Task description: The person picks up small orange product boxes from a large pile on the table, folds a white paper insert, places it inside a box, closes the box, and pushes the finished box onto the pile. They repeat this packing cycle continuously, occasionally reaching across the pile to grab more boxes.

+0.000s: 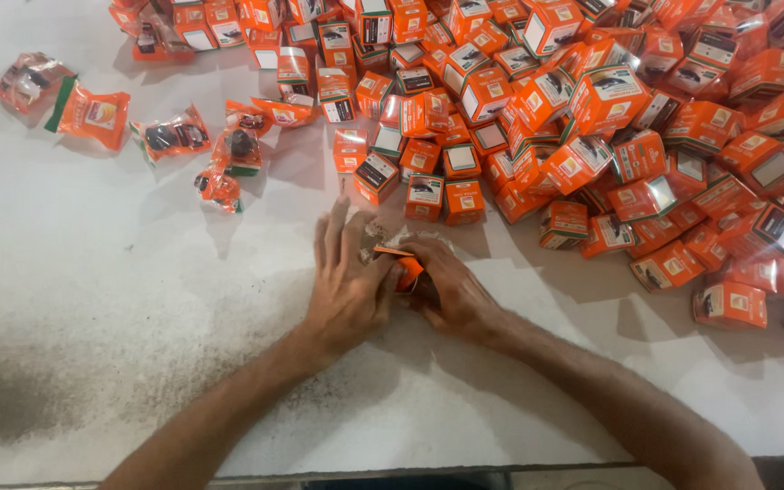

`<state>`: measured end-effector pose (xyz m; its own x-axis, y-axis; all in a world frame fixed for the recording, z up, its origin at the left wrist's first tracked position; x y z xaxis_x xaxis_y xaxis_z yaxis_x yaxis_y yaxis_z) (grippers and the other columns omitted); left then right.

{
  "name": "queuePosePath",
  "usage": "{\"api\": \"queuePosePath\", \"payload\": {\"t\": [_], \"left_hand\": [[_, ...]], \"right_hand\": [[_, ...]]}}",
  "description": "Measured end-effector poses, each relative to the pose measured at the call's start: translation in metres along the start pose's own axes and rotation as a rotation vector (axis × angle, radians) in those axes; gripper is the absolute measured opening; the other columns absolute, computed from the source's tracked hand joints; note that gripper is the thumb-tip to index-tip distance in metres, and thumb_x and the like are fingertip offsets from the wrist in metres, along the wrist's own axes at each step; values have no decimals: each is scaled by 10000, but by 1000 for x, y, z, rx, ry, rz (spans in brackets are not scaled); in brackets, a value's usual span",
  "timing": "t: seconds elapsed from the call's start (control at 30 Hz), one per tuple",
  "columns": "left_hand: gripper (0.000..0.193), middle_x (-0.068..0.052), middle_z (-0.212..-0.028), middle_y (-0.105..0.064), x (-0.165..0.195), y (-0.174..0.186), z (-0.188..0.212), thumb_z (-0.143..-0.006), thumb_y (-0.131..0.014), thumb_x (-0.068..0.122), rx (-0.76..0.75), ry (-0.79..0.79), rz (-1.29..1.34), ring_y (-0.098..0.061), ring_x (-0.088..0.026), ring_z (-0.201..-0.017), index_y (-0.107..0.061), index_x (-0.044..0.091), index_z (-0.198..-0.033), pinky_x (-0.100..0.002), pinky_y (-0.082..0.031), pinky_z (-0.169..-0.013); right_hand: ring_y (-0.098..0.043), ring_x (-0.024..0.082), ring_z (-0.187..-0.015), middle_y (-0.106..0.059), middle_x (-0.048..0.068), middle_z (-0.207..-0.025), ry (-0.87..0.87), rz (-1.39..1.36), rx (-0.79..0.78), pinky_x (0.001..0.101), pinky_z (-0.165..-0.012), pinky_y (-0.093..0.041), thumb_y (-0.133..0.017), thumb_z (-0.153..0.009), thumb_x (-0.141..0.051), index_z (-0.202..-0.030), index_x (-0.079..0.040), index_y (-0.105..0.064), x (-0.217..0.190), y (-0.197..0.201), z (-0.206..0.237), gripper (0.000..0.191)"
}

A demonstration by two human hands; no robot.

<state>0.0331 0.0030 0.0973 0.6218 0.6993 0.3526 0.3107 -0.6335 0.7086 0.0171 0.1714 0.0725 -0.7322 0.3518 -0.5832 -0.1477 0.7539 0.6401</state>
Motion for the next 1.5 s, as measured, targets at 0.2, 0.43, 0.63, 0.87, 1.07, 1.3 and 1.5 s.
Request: {"api": "queuePosePath", "payload": {"t": [0.2,0.43,0.63,0.87,1.07,1.3,1.5], "left_hand": [[493,-241,-1223,-587,-21,-21,0,-911,-634,124,-5,598,566,-688,-336,-1017,-440,-3,-1347,-415,-568,-835],[238,-175,-905,-718,-39,-54,-3,-911,-566,32,-20,521,580,-722,-279,-790,-614,-12,-1140,-419,-574,-715],[258,-110,-897,-682,-51,-57,8,-928,-582,49,-200,543,824,-683,-200,-792,-600,-9,-1180,-383,-554,-701],[201,-45,-791,-649,-72,-52,4,-951,-594,74,-387,796,1290,-597,-156,-684,-682,-21,-1104,-360,-567,-650],[240,-78,-962,-765,-49,-48,-6,-906,-649,7,-212,507,782,-658,-218,-841,-685,25,-1142,-378,-556,-771],[414,-190,-1420,-600,-16,-9,5,-860,-770,79,-120,-205,423,-543,-391,-1372,-617,23,-1240,-443,-467,-1130],[336,-154,-1393,-646,-21,-17,3,-831,-750,30,-140,-128,405,-592,-361,-1357,-668,64,-1155,-439,-506,-1140]], "right_hand": [[-555,442,-1253,-541,240,-1353,-109,47,-25,467,-1024,-503,-843,-726,-22,-1425,-5,-458,6,0,4,799],[-673,360,-1160,-639,174,-1303,-153,-84,98,410,-945,-556,-832,-838,-53,-1455,-53,-399,11,-1,15,754],[-585,444,-1250,-575,226,-1388,-30,172,28,480,-975,-541,-768,-732,65,-1418,-18,-526,1,-2,8,733],[-568,452,-1225,-569,209,-1359,-26,177,-9,499,-957,-521,-771,-757,28,-1298,-30,-576,-4,0,1,578],[-624,447,-1121,-603,210,-1334,-121,125,22,477,-854,-552,-739,-834,8,-1137,-42,-548,2,-4,7,361],[-652,459,-1009,-634,224,-1142,-369,8,19,478,-779,-543,-782,-760,0,-1198,-39,-394,25,-6,16,587],[-674,456,-985,-663,217,-1102,-262,18,-3,484,-766,-551,-778,-796,23,-1235,-70,-398,28,-7,19,587]]}}
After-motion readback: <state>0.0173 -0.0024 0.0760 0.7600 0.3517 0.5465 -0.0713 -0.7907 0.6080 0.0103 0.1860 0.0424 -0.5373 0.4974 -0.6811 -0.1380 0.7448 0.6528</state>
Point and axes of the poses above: each hand's wrist, its own z-axis away from the middle knuckle, its own y-axis out of the back of the hand, x = y × z, the point moved 4 cm from there along -z, towards the middle knuckle
